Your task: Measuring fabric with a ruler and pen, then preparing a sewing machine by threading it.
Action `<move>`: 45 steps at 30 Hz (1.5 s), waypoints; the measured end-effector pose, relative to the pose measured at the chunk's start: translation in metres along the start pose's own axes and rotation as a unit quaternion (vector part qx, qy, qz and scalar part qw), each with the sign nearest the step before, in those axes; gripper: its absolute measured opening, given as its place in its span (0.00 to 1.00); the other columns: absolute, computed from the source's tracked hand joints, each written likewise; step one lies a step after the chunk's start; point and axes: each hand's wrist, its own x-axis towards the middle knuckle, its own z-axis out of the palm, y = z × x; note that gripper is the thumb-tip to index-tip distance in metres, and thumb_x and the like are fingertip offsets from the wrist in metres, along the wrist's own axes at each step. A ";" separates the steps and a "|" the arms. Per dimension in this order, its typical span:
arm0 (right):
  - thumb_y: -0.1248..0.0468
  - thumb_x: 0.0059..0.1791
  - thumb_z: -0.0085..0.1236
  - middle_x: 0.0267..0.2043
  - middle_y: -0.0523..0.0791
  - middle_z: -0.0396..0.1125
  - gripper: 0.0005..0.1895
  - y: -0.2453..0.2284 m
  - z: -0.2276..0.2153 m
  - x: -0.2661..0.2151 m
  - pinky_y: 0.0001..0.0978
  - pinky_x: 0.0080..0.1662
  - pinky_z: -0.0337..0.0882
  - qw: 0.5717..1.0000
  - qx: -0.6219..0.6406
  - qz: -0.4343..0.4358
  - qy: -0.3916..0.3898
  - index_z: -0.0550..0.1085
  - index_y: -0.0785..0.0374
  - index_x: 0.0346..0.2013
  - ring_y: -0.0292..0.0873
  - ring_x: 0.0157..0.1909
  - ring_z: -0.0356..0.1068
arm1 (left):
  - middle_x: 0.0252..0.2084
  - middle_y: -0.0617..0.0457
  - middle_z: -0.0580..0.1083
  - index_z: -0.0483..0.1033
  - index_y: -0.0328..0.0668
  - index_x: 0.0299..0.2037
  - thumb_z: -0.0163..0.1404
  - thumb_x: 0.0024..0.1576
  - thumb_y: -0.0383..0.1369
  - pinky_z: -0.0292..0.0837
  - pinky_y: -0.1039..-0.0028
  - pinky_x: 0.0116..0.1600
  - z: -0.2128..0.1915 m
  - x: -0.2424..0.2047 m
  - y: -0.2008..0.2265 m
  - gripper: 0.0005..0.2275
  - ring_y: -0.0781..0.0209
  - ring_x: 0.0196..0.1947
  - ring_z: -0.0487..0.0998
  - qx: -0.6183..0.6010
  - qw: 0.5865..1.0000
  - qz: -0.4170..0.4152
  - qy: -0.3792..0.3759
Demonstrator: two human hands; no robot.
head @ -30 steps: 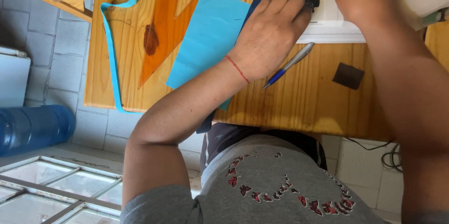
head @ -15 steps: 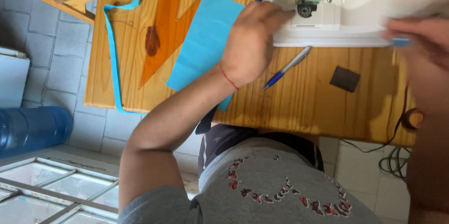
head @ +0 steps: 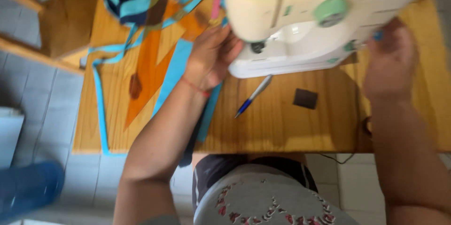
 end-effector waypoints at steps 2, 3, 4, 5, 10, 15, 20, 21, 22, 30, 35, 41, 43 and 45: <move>0.71 0.62 0.53 0.69 0.49 0.63 0.17 -0.050 0.043 -0.004 0.44 0.72 0.64 0.996 -0.062 -0.012 -0.066 0.65 0.65 0.66 0.46 0.71 0.62 | 0.40 0.46 0.81 0.76 0.35 0.46 0.59 0.56 0.29 0.83 0.78 0.35 -0.004 -0.001 0.002 0.10 0.61 0.34 0.83 0.005 0.997 -0.005 0.072; 0.71 0.62 0.53 0.69 0.49 0.63 0.17 -0.055 0.046 -0.007 0.44 0.72 0.64 0.996 -0.066 -0.012 -0.052 0.65 0.65 0.66 0.46 0.71 0.62 | 0.40 0.46 0.81 0.76 0.35 0.46 0.59 0.56 0.29 0.83 0.78 0.35 -0.008 -0.001 0.003 0.10 0.61 0.34 0.83 0.012 0.998 -0.014 0.064; 0.71 0.60 0.54 0.67 0.50 0.64 0.19 -0.059 0.050 -0.010 0.42 0.70 0.66 0.996 -0.057 -0.006 -0.061 0.64 0.66 0.66 0.46 0.69 0.63 | 0.41 0.47 0.81 0.77 0.36 0.45 0.59 0.56 0.28 0.83 0.77 0.37 -0.012 -0.001 0.006 0.09 0.60 0.37 0.83 0.014 0.997 -0.024 0.067; 0.72 0.58 0.55 0.66 0.50 0.64 0.22 -0.064 0.055 -0.011 0.40 0.68 0.67 0.996 -0.047 0.000 -0.073 0.63 0.68 0.66 0.46 0.68 0.64 | 0.41 0.48 0.81 0.78 0.38 0.44 0.58 0.56 0.27 0.82 0.75 0.39 -0.016 -0.003 0.010 0.08 0.59 0.40 0.82 0.014 0.997 -0.030 0.072; 0.71 0.56 0.51 0.65 0.52 0.65 0.22 -0.123 0.072 -0.012 0.45 0.65 0.73 0.989 -0.082 0.106 -0.062 0.62 0.68 0.65 0.53 0.69 0.64 | 0.45 0.50 0.81 0.77 0.38 0.45 0.56 0.59 0.24 0.84 0.68 0.46 -0.016 -0.011 0.027 0.06 0.56 0.48 0.83 0.019 0.996 -0.046 0.071; 0.63 0.56 0.55 0.69 0.52 0.59 0.31 -0.102 0.051 -0.019 0.40 0.65 0.68 0.990 -0.106 0.045 -0.081 0.57 0.68 0.71 0.49 0.67 0.63 | 0.44 0.51 0.81 0.78 0.34 0.48 0.57 0.58 0.25 0.81 0.79 0.43 -0.002 -0.023 0.042 0.10 0.60 0.43 0.81 0.044 0.996 -0.063 0.055; 0.71 0.53 0.58 0.64 0.53 0.57 0.38 -0.102 0.045 -0.020 0.41 0.65 0.66 0.981 -0.161 0.049 -0.097 0.53 0.64 0.75 0.50 0.65 0.61 | 0.39 0.52 0.80 0.79 0.36 0.44 0.58 0.58 0.29 0.81 0.79 0.41 0.013 -0.034 0.048 0.07 0.60 0.37 0.80 0.124 0.984 -0.040 0.124; 0.71 0.53 0.58 0.64 0.53 0.57 0.38 -0.101 0.044 -0.019 0.41 0.65 0.66 0.981 -0.159 0.051 -0.094 0.53 0.64 0.75 0.50 0.65 0.61 | 0.39 0.52 0.80 0.79 0.36 0.44 0.58 0.58 0.29 0.81 0.79 0.41 0.010 -0.032 0.047 0.07 0.60 0.37 0.80 0.128 0.983 -0.041 0.124; 0.72 0.53 0.57 0.68 0.53 0.56 0.38 -0.101 0.043 -0.018 0.41 0.68 0.64 0.982 -0.156 0.047 -0.098 0.52 0.64 0.75 0.51 0.69 0.59 | 0.39 0.53 0.80 0.79 0.38 0.43 0.58 0.58 0.30 0.80 0.79 0.40 0.006 -0.029 0.047 0.06 0.61 0.37 0.80 0.133 0.982 -0.045 0.124; 0.66 0.56 0.59 0.76 0.54 0.50 0.39 -0.089 0.035 -0.021 0.44 0.71 0.61 0.981 -0.155 0.010 -0.116 0.48 0.65 0.76 0.53 0.77 0.54 | 0.39 0.53 0.78 0.80 0.40 0.43 0.59 0.55 0.28 0.71 0.77 0.37 0.006 -0.031 0.044 0.07 0.60 0.36 0.73 0.083 0.990 -0.041 0.109; 0.70 0.53 0.60 0.77 0.55 0.46 0.43 -0.096 0.032 -0.019 0.49 0.76 0.50 0.977 -0.153 0.061 -0.137 0.46 0.63 0.76 0.55 0.81 0.44 | 0.37 0.56 0.78 0.80 0.44 0.39 0.63 0.53 0.30 0.64 0.77 0.33 0.008 -0.032 0.038 0.07 0.62 0.32 0.72 0.064 0.985 -0.024 0.157; 0.72 0.51 0.46 0.74 0.53 0.54 0.36 -0.144 0.000 0.031 0.52 0.59 0.68 0.923 -0.212 0.247 -0.204 0.54 0.60 0.74 0.57 0.66 0.60 | 0.37 0.54 0.78 0.77 0.39 0.48 0.56 0.60 0.31 0.68 0.82 0.34 -0.005 -0.042 0.055 0.09 0.63 0.36 0.78 0.224 0.971 0.003 0.078; 0.75 0.54 0.50 0.65 0.56 0.63 0.24 -0.092 -0.020 0.065 0.48 0.51 0.72 0.929 -0.280 0.122 -0.211 0.66 0.66 0.66 0.53 0.51 0.67 | 0.40 0.52 0.79 0.78 0.40 0.48 0.57 0.59 0.31 0.66 0.83 0.33 0.006 -0.051 0.054 0.09 0.64 0.33 0.77 0.242 0.963 0.021 0.119; 0.78 0.57 0.54 0.55 0.60 0.73 0.13 -0.018 -0.040 0.097 0.43 0.44 0.77 0.914 -0.342 -0.008 -0.218 0.77 0.74 0.57 0.50 0.37 0.74 | 0.43 0.51 0.80 0.78 0.42 0.49 0.58 0.58 0.30 0.64 0.84 0.31 0.017 -0.063 0.051 0.10 0.66 0.30 0.77 0.257 0.953 0.039 0.159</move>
